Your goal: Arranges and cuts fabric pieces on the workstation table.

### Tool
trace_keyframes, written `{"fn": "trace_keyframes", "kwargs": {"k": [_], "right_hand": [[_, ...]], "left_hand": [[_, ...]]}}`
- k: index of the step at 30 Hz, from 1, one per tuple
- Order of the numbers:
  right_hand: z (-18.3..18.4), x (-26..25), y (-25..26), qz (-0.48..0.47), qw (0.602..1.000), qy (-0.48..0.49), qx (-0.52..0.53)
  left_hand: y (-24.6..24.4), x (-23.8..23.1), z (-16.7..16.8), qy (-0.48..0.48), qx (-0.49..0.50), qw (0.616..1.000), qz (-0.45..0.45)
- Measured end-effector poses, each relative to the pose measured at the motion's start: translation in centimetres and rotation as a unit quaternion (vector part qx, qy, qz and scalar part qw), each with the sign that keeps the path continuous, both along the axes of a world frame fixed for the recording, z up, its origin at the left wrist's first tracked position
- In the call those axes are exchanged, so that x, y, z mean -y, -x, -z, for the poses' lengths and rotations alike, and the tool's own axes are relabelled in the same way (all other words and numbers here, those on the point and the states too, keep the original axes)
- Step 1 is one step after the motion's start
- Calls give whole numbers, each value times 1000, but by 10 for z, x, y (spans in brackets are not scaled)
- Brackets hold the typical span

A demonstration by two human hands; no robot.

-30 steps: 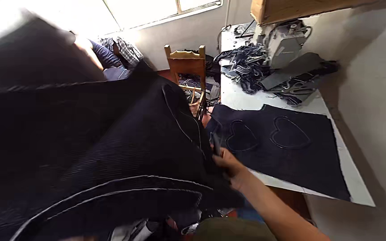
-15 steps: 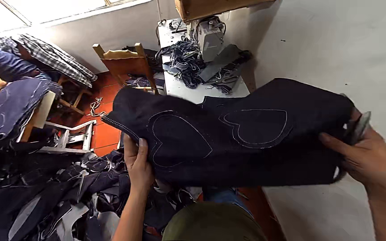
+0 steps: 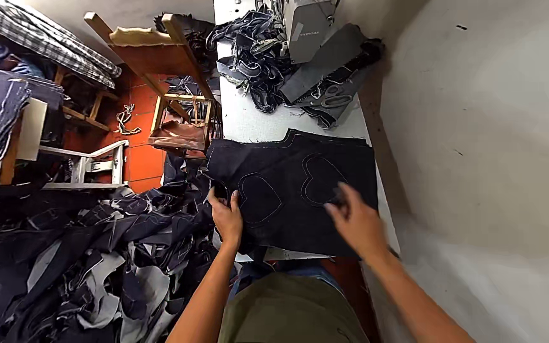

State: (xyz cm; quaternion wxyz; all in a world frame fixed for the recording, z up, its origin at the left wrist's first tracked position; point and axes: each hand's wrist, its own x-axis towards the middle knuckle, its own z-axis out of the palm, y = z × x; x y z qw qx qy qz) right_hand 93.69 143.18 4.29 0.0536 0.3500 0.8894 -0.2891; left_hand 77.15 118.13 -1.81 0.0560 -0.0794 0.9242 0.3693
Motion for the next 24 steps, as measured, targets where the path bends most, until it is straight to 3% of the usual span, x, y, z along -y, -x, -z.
{"fn": "trace_keyframes", "kwargs": {"k": [3,5,6,8,10,13,16,19,21,24], "right_hand": [[40,17,52,-59,997,41,20],[63,11,68,-55,995,41,78],[70,9,70,-58,993,30,102],[74,6,69,-72,990,13,123],[72,5,69,-76,989,5,129],[70,5,75,-66,989,-5,136],[69,6,77,-70,987,-15,141],[59,8,87,-85,982,-21,164],[38,19,94,-120,977,-45,169],[-16,73,97,-213,956,-107,170]], "left_hand": [[-1,24,10,-68,-83,994,-25],[6,73,22,4,-29,999,24],[11,101,34,55,74,992,89],[18,138,72,101,243,924,278],[12,146,99,128,271,860,412],[1,148,111,125,241,838,474],[-16,172,90,79,234,854,459],[-39,207,46,104,217,901,361],[-52,226,18,109,179,920,330],[-60,234,-12,130,158,911,359]]}}
